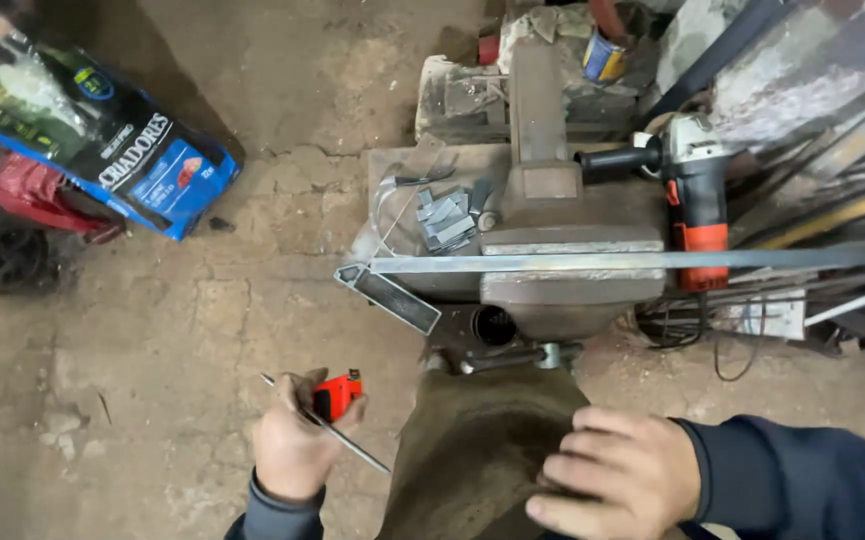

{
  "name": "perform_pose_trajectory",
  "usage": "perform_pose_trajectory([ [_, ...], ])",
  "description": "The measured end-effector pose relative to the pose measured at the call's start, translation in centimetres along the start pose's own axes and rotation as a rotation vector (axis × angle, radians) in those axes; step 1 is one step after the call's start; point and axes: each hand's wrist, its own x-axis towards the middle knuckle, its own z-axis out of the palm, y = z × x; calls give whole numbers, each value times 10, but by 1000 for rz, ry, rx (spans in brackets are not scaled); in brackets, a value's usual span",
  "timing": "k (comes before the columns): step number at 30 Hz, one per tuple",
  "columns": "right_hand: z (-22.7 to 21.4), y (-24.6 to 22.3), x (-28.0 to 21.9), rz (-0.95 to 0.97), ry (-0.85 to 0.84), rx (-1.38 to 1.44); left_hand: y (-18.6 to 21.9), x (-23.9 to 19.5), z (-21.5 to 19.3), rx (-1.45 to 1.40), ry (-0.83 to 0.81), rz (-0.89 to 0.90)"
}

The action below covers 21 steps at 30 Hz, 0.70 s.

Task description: The recorder uses a measuring tape and a square to mark dimensions on a metal bar held in a vice.

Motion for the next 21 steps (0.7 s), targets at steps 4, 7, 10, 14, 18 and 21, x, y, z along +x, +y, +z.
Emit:
perform_pose_trajectory([
  [4, 25, -13, 18, 193, 135, -47, -45, 33, 58, 25, -13, 98],
  [7, 35, -15, 35, 356, 106, -97, -9, 73, 111, -95, -261, 82],
  [10, 41, -22, 44, 347, 126, 14, 6, 87, 175, -97, -205, 460],
  [14, 43, -29, 45, 384, 122, -44, 26, 104, 165, -81, -120, 555],
  [18, 64, -43, 32, 599, 129, -84, -48, 119, 142, -58, 379, 322],
  [21, 82, -39, 33, 718, 153, -114, -151, 142, 202, -712, 42, 6],
])
